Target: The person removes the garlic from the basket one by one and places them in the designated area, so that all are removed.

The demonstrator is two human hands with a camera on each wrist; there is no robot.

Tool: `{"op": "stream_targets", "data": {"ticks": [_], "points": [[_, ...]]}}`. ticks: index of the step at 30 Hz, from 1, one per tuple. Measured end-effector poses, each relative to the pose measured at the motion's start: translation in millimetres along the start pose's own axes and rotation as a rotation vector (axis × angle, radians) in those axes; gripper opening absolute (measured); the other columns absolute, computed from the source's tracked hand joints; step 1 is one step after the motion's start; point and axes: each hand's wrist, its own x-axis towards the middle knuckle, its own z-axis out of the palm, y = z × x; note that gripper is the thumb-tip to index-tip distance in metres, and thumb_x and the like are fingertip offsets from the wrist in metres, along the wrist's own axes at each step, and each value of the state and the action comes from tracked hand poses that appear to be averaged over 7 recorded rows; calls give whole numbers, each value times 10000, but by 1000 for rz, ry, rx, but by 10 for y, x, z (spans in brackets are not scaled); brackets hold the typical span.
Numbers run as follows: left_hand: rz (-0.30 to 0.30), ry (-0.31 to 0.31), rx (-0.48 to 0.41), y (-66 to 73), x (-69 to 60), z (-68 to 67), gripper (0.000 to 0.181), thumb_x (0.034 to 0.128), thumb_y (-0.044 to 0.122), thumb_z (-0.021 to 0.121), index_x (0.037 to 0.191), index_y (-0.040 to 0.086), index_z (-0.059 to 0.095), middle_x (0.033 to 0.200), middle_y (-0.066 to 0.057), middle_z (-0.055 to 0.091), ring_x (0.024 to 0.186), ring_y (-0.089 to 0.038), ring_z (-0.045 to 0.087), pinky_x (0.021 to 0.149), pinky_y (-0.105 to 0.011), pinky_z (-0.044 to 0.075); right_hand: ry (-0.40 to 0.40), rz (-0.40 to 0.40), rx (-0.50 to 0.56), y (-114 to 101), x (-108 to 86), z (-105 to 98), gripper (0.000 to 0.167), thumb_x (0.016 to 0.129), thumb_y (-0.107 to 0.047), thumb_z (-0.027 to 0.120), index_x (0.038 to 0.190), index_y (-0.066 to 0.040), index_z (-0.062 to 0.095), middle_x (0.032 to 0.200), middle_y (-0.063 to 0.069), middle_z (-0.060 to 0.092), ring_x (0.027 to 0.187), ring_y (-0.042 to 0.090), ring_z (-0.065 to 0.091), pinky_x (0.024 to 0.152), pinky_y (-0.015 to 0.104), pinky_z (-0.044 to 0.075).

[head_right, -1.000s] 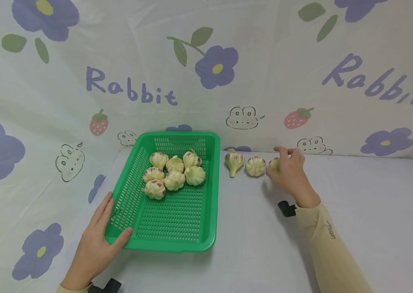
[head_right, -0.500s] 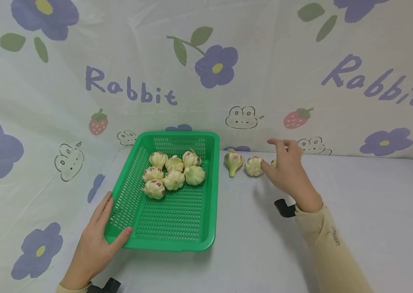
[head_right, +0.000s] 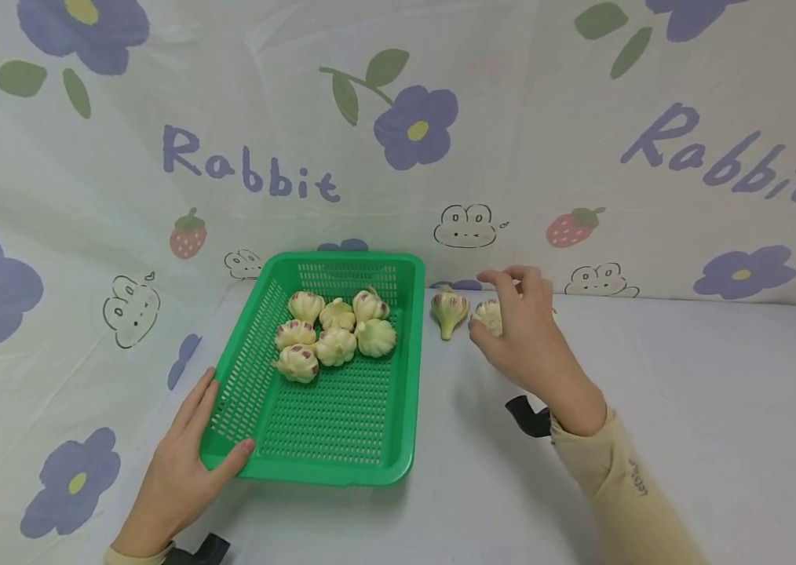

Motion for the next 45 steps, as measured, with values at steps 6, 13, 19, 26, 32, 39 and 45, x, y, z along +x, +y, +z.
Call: {"op": "stream_targets", "data": {"ticks": [6, 13, 19, 26, 32, 39, 45], "points": [[-4, 3, 2, -2, 5, 14, 971, 912, 425, 780, 1644, 34, 275, 1740, -51, 218, 1554, -372, 318, 1126, -650, 413, -3, -63, -24, -156, -48, 84, 543, 934, -88, 687, 1437, -1, 500, 1426, 288, 370, 1278, 446, 351, 895, 580, 459], [4, 20, 3, -6, 1, 15, 955, 910, 403, 783, 1636, 22, 294, 1737, -52, 230, 1544, -378, 337, 1113, -648, 424, -16, -132, -31, -298, -36, 258, 547, 908, -88, 735, 1410, -26, 526, 1410, 283, 400, 1276, 419, 392, 942, 557, 477], [9, 21, -3, -8, 2, 13, 948, 912, 393, 782, 1636, 21, 295, 1736, -57, 233, 1538, -390, 344, 1105, -657, 427, -45, -172, -36, -442, 15, 325, 555, 910, -115, 741, 1415, -27, 528, 1425, 253, 405, 1236, 387, 415, 961, 533, 477], [2, 9, -10, -18, 8, 24, 954, 921, 409, 772, 1644, 32, 277, 1743, -44, 210, 1559, -376, 307, 1121, -659, 413, -127, -188, -52, -655, 68, 379, 578, 934, -172, 740, 1448, -45, 508, 1437, 209, 397, 1236, 361, 410, 925, 485, 489], [11, 17, -15, -42, 6, 46, 950, 922, 414, 770, 1638, 21, 284, 1740, -52, 217, 1558, -377, 308, 1117, -656, 419, -145, -231, -87, -828, 96, 417, 575, 929, -183, 739, 1447, -68, 517, 1422, 207, 413, 1182, 357, 431, 835, 434, 498], [20, 28, -15, -57, 4, 63, 942, 921, 410, 773, 1633, 15, 298, 1737, -61, 229, 1551, -385, 320, 1117, -659, 415, -154, -319, -117, -1018, 133, 487, 546, 940, -180, 724, 1438, -51, 541, 1419, 232, 426, 1151, 384, 460, 781, 422, 518], [12, 25, -14, -53, 3, 65, 936, 930, 425, 763, 1632, 13, 300, 1736, -67, 230, 1548, -389, 323, 1116, -657, 419, -199, -341, -139, -1177, 224, 553, 568, 946, -199, 738, 1457, -77, 523, 1425, 211, 423, 1159, 359, 446, 751, 383, 521]]}}
